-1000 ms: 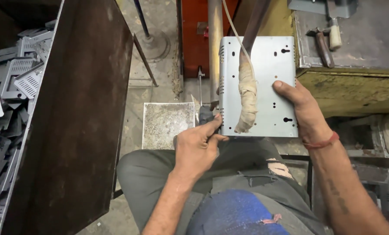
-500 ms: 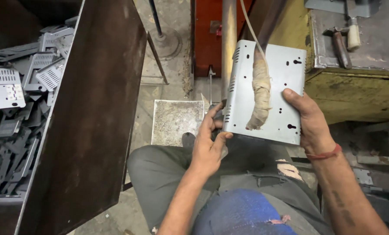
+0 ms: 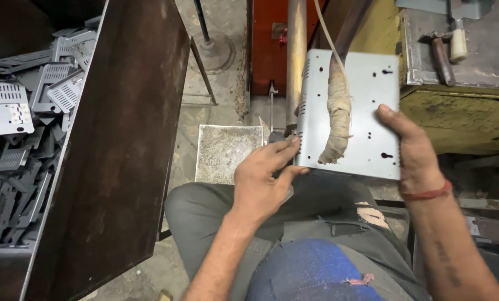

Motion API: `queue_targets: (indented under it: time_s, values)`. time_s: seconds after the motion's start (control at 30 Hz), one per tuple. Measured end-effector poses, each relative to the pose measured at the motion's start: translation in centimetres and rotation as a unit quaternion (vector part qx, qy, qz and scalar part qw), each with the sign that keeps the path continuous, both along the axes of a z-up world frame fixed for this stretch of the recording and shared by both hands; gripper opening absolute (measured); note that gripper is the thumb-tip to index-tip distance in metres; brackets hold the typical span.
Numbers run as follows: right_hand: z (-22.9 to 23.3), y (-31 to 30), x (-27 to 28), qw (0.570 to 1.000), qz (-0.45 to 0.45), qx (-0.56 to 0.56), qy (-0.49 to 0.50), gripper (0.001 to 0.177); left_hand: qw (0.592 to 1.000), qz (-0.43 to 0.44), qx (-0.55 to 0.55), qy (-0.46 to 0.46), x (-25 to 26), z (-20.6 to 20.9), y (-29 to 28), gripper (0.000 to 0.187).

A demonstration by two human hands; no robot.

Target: Inspecting, positioning, and filing metal housing chassis in a factory setting.

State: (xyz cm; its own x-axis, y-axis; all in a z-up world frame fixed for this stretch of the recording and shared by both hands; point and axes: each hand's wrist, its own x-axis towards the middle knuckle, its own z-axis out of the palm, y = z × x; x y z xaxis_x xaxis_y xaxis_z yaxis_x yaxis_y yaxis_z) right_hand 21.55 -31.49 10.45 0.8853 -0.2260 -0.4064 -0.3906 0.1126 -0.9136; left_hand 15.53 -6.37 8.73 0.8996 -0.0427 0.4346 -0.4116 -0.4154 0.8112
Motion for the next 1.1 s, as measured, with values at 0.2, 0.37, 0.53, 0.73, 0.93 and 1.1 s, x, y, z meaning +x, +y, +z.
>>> queue_targets:
  time_s: [0.2, 0.37, 0.53, 0.73, 0.93, 1.1]
  values:
    - [0.0, -0.8, 1.4, 1.0, 0.013, -0.022, -0.017, 0.043, 0.995, -0.028, 0.08, 0.055, 1.4, 0.4, -0.2, 0.035]
    - [0.6, 0.3, 1.5, 0.997, -0.006, -0.076, 0.007, 0.049, 0.99, -0.053, 0.124, 0.034, 2.0, 1.4, 0.0, 0.036]
    - [-1.5, -1.5, 2.2, 0.999, 0.004, -0.025, -0.038, 0.034, 0.987, -0.054, 0.148, -0.021, 2.0, 0.6, 0.0, 0.037]
    - [-1.2, -1.0, 3.1, 0.998, 0.027, -0.039, -0.031, 0.04, 0.983, -0.025, 0.175, -0.042, 1.5, 0.7, -0.3, 0.038]
    - [-1.9, -1.3, 4.3, 0.995, 0.069, -0.042, -0.051, 0.05, 0.989, -0.007, 0.145, -0.033, 1.3, 0.8, -0.7, 0.036]
    - [-1.6, -1.0, 4.5, 0.992, 0.1, -0.064, -0.04, 0.06, 0.991, 0.009, 0.129, -0.032, 1.1, 0.1, -1.0, 0.038]
